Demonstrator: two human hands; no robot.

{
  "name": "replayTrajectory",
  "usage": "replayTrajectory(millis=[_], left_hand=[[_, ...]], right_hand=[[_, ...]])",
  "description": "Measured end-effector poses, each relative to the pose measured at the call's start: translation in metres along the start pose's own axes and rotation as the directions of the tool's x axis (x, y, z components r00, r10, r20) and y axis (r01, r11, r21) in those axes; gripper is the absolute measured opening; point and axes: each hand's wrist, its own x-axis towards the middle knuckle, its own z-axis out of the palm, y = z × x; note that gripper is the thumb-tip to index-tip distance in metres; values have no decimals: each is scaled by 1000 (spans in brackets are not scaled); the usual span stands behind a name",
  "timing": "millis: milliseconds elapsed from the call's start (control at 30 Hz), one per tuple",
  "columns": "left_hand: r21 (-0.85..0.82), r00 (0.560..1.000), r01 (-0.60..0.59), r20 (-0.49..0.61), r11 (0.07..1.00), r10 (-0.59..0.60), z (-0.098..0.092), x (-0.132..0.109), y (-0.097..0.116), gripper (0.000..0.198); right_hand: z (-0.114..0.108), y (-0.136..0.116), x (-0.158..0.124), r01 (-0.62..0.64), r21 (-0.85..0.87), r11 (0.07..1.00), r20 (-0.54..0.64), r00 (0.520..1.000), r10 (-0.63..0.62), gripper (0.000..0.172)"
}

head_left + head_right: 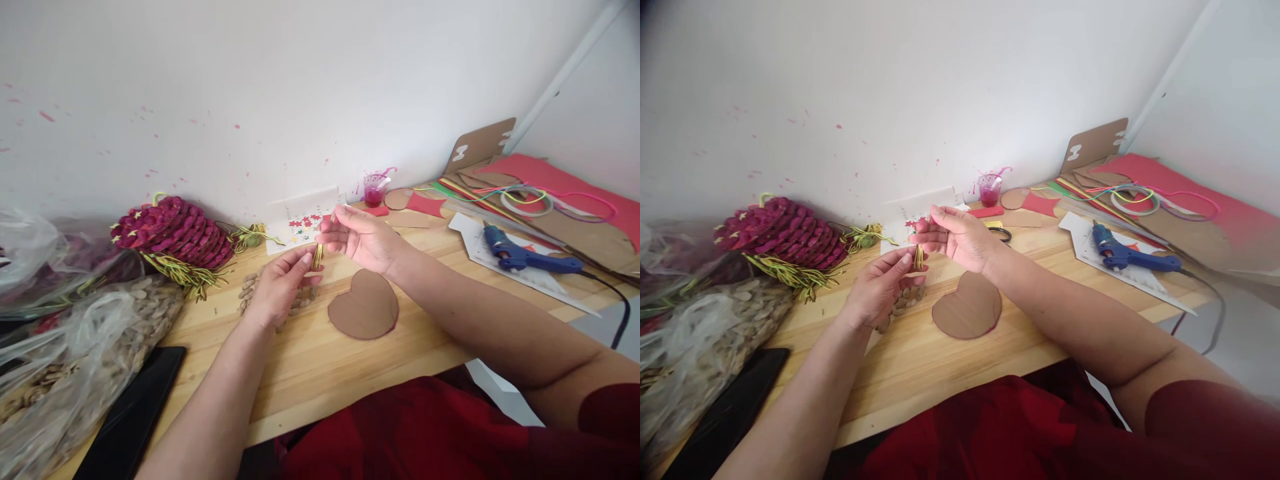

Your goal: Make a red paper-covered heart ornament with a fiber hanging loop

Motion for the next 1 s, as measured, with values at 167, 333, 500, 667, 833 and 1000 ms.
replayTrajectory(millis=[167, 333, 500, 667, 833, 1000], left_hand=[[48, 987, 57, -156, 997, -49, -2, 1, 4, 41], [-138, 963, 268, 17, 953, -268, -2, 1, 3, 44], [-188, 963, 267, 84, 945, -256, -5, 2, -1, 37], [-220, 978, 204, -1, 954, -209, -6, 3, 1, 36], [-278, 983, 160, -42, 947, -178, -6, 4, 7, 18], [-274, 981, 141, -91, 951, -171, -5, 3, 12, 12]], right_hand=[[4, -1, -7, 216, -239, 947, 103, 975, -197, 31], [12, 12, -23, 419, -670, 613, 439, 889, -128, 17], [12, 21, -27, 561, -788, 253, 573, 819, -29, 10], [12, 29, -25, 601, -776, 193, 618, 785, 42, 16], [13, 36, -27, 633, -756, 166, 650, 756, 76, 20], [15, 37, -30, 628, -760, 166, 647, 756, 102, 21]])
